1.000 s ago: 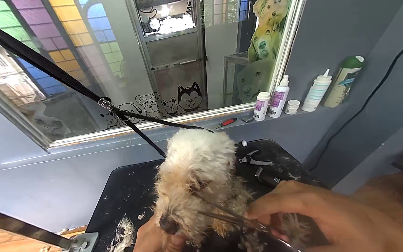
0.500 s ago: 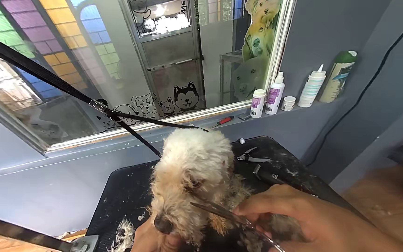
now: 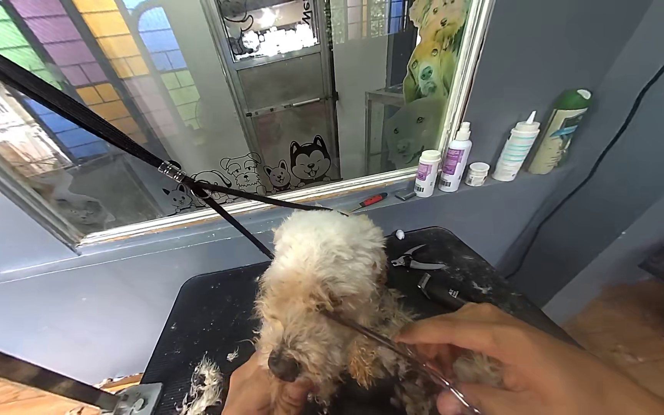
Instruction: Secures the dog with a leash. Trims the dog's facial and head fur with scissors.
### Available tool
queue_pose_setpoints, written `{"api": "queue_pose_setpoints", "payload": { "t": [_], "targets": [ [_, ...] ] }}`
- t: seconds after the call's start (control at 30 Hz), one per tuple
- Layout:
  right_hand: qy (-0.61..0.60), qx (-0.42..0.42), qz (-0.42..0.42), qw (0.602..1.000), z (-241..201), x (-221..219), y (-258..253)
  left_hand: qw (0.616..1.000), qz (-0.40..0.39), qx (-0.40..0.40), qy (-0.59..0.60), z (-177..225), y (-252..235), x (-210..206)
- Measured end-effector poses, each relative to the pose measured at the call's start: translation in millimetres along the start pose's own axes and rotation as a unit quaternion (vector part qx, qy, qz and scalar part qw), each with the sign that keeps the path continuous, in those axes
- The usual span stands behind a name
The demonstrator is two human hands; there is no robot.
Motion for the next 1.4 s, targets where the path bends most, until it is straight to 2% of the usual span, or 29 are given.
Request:
{"api": "queue_pose_setpoints", "payload": {
  "t": [0.1, 0.17, 0.23, 0.3, 0.5, 0.6, 0.77, 0.9, 1.0, 1.2, 1.4],
  "targets": [
    [-0.157, 0.04, 0.044, 0.986, 5, -8, 5, 1.0, 0.0, -0.005, 0.003, 1, -2, -2],
    [-0.201, 0.05, 0.074, 0.975, 3, -13, 8, 1.0, -0.011, -0.016, -0.008, 3, -5, -2],
    [-0.127, 0.041, 0.085, 0.987, -2, -9, 8, 1.0, -0.012, -0.025, -0.011, 3, -6, -3],
    [-0.053, 0.031, 0.055, 0.997, -6, 0, 9, 0.999, -0.015, -0.028, -0.008, 2, -6, -4],
    [0.04, -0.035, -0.034, 0.998, -26, 25, 9, 0.998, -0.028, -0.055, -0.016, 2, -9, -6],
    [0.055, -0.062, -0.025, 0.996, -29, 26, 4, 0.997, -0.032, -0.062, -0.02, 2, -9, -8],
    [0.023, -0.057, 0.087, 0.994, -35, 13, 4, 0.997, -0.041, -0.058, -0.009, 2, -7, -10],
    [0.0, -0.033, 0.034, 0.999, -37, 13, 15, 0.998, -0.045, -0.053, 0.003, 2, -6, -8],
    [0.011, -0.052, -0.013, 0.999, -35, 12, 21, 0.998, -0.045, -0.054, 0.002, 2, -6, -8],
    [0.026, -0.087, 0.013, 0.996, -36, 13, 20, 0.997, -0.053, -0.056, -0.003, 3, -4, -12],
    [0.023, -0.085, -0.012, 0.996, -40, 21, 16, 0.996, -0.06, -0.061, 0.002, 3, -5, -12]
  ]
}}
Point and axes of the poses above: each hand's wrist, its own y-axis away from the middle knuckle, its own x-axis out of the back of the hand, z = x × y, the point moved 1 cm from there along -y, towards the middle knuckle, and after that the axes turned 4 degrees about -y, right-handed, at the moved point
